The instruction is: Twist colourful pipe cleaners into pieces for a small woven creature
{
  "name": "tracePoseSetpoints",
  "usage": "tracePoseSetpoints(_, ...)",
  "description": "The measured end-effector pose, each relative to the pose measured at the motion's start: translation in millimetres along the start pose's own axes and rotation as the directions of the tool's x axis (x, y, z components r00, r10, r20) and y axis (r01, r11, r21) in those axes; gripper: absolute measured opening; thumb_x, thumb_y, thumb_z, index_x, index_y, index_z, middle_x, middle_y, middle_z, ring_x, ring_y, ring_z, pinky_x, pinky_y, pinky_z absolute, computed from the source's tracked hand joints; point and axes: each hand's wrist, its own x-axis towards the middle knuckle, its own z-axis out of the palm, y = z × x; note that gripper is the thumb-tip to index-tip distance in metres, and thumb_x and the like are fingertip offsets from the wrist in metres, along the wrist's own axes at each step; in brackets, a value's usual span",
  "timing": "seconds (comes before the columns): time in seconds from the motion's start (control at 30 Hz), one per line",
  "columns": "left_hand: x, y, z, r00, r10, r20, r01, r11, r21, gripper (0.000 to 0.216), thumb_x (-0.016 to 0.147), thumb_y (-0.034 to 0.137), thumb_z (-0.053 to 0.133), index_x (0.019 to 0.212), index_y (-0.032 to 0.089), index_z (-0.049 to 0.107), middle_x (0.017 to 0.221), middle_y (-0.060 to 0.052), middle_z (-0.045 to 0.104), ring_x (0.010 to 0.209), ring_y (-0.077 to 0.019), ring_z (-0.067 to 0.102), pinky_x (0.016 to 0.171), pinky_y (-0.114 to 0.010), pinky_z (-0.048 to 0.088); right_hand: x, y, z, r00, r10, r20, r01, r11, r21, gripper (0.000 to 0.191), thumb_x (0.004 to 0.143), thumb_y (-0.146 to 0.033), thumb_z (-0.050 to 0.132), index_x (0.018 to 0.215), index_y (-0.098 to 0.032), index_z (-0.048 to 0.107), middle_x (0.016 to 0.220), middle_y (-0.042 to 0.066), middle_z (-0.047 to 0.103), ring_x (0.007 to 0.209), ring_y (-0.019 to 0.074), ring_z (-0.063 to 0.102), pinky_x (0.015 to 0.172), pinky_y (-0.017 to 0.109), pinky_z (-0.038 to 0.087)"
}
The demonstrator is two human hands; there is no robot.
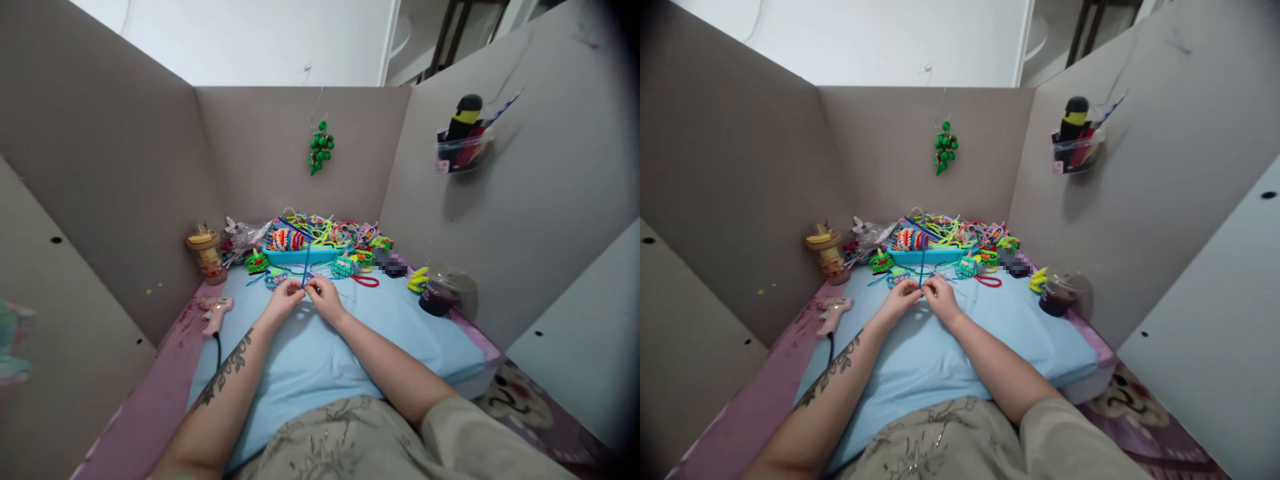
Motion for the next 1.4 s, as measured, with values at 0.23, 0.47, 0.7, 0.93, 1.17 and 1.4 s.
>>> tracePoseSetpoints(0.23,2.6,5.2,-5.0,0.987,0.158,-0.023,-0.156,0.985,0.079,0.022,0.064,0.034,0.068,0.07,0.014,0.059,0.066,0.001,0.055,0.065,-0.0108,0.051,0.064,-0.023,0.04,-0.1,-0.2,-0.2,0.995,0.039,0.094,-0.044,0.997,0.058,0.013,0.078,-0.022,0.051,0.067,-0.018,0.057,0.066,0.001,0.052,0.065,0.0137,0.048,0.062,0.025,0.037)
tracePoseSetpoints(0.47,3.3,6.8,-3.6,0.986,-0.143,-0.089,0.108,0.941,-0.321,0.034,0.054,0.032,0.076,0.076,0.016,0.056,0.075,0.001,0.058,0.067,-0.0091,0.056,0.061,-0.02,0.042,4.6,13.2,8.3,0.937,0.34,0.082,-0.338,0.82,0.463,0.018,0.076,-0.036,0.053,0.072,-0.019,0.05,0.053,-0.005,0.043,0.047,0.0092,0.038,0.045,0.021,0.03)
tracePoseSetpoints(0.7,-2.4,7.8,8.2,0.994,-0.094,-0.05,0.08,0.971,-0.227,0.032,0.057,0.032,0.075,0.074,0.015,0.055,0.072,-0.001,0.06,0.074,-0.0142,0.061,0.062,-0.023,0.045,4.5,15.3,14.6,0.912,0.398,0.095,-0.373,0.713,0.594,0.022,0.073,-0.04,0.058,0.072,-0.02,0.049,0.047,-0.008,0.038,0.04,0.0071,0.03,0.04,0.02,0.023)
tracePoseSetpoints(0.93,1.6,2.5,2.3,0.997,-0.019,-0.08,0.014,0.998,-0.061,0.025,0.064,0.034,0.066,0.078,0.015,0.056,0.071,-0.002,0.061,0.07,-0.0139,0.06,0.061,-0.023,0.046,1.7,13.9,9.3,0.919,0.35,0.18,-0.388,0.727,0.567,0.026,0.076,-0.042,0.055,0.077,-0.017,0.059,0.05,-0.005,0.042,0.043,0.0075,0.033,0.042,0.021,0.024)
tracePoseSetpoints(1.17,0.9,3.9,-1.5,0.982,0.183,-0.052,-0.155,0.927,0.34,0.007,0.066,0.019,0.054,0.07,0.015,0.057,0.062,0.0,0.058,0.061,-0.0124,0.054,0.057,-0.023,0.043,3.6,11.5,-0.6,0.945,0.211,0.251,-0.295,0.882,0.368,0.02,0.069,-0.036,0.063,0.071,-0.016,0.057,0.063,-0.002,0.052,0.056,0.0097,0.044,0.054,0.022,0.035)
tracePoseSetpoints(1.4,0.6,3.2,-3.3,0.966,0.251,-0.066,-0.208,0.901,0.381,0.01,0.062,0.013,0.055,0.069,0.017,0.061,0.066,-0.001,0.062,0.063,-0.0136,0.056,0.061,-0.024,0.043,4.8,7.4,-2.8,0.945,0.17,0.281,-0.224,0.959,0.174,0.018,0.066,-0.031,0.063,0.062,-0.017,0.053,0.06,-0.003,0.049,0.056,0.0095,0.041,0.053,0.022,0.033)
